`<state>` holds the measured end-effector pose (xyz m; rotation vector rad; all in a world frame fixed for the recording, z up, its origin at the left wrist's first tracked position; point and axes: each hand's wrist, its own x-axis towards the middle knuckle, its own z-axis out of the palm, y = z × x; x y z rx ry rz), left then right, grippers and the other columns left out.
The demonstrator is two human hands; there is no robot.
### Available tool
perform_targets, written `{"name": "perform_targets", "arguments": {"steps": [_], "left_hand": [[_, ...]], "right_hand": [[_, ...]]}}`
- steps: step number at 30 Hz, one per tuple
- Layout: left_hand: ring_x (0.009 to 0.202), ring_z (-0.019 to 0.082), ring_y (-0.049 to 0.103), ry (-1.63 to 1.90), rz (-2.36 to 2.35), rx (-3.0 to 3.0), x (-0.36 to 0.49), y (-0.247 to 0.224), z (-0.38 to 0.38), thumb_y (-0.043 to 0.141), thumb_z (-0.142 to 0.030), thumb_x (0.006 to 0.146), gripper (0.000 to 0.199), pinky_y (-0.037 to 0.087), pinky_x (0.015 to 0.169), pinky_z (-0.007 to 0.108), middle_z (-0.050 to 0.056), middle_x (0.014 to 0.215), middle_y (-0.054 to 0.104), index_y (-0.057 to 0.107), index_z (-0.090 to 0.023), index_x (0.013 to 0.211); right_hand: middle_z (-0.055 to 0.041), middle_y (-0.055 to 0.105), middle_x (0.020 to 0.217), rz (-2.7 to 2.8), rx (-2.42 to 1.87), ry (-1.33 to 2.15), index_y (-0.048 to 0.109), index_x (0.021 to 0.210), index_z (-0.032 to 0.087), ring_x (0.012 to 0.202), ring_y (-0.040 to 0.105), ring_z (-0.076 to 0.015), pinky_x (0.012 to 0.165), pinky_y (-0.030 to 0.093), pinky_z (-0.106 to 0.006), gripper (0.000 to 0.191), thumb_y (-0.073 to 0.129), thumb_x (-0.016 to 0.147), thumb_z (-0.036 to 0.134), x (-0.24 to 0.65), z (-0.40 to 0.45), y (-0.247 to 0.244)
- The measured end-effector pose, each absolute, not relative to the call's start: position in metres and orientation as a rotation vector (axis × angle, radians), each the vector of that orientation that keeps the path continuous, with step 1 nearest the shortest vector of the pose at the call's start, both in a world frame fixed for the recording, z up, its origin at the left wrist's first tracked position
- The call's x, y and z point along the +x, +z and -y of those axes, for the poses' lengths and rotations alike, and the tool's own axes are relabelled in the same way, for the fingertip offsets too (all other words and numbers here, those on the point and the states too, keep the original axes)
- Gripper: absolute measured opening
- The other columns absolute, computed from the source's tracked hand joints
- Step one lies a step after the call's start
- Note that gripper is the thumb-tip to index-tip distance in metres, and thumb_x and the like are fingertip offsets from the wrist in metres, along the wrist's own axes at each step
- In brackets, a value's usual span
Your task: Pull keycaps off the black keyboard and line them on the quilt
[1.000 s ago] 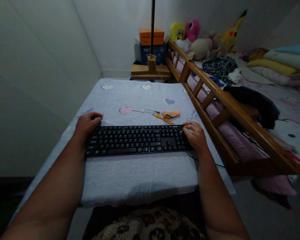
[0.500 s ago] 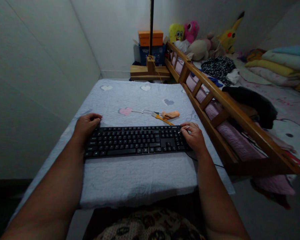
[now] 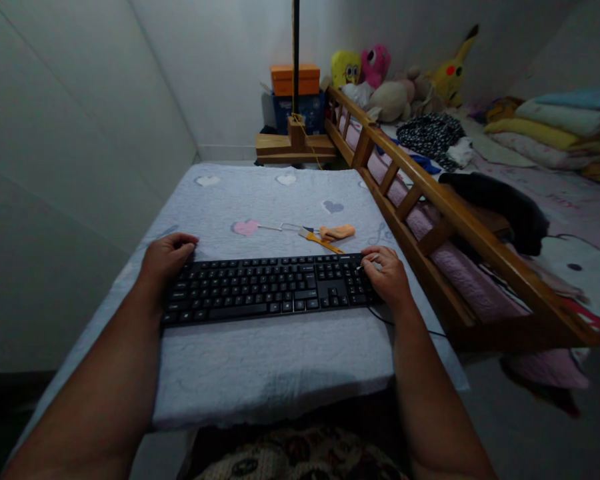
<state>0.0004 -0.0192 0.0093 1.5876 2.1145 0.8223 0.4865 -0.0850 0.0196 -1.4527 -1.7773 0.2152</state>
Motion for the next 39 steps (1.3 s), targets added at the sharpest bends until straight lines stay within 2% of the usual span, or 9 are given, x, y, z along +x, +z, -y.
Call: {"name": "perform_targets", "arguments": {"steps": [16, 39], "left_hand": [[0.085, 0.024, 0.063, 0.839, -2.119, 1.551, -0.0007, 0.0099, 0.0208, 0.056, -0.042, 0.065, 0.050, 0.050, 0.089, 0.041, 0.006, 0.092, 0.071, 0.074, -0.015, 0.104], [0.079, 0.023, 0.060, 0.817, -2.123, 1.532, 0.0024, 0.0139, 0.0251, 0.056, -0.044, 0.066, 0.052, 0.051, 0.086, 0.039, 0.005, 0.091, 0.070, 0.073, -0.014, 0.105]], "right_hand": [[-0.0070, 0.074, 0.094, 1.718, -1.495, 0.187, 0.064, 0.068, 0.024, 0.098, 0.065, -0.0255, 0.096, 0.047, -0.045, 0.017, 0.056, 0.083, 0.023, 0.4921, 0.0848, 0.0185], [-0.0075, 0.074, 0.096, 1.648, -1.527, 0.229, 0.062, 0.067, 0.024, 0.100, 0.064, -0.0254, 0.096, 0.047, -0.044, 0.016, 0.055, 0.082, 0.023, 0.4932, 0.0857, 0.0165]]}}
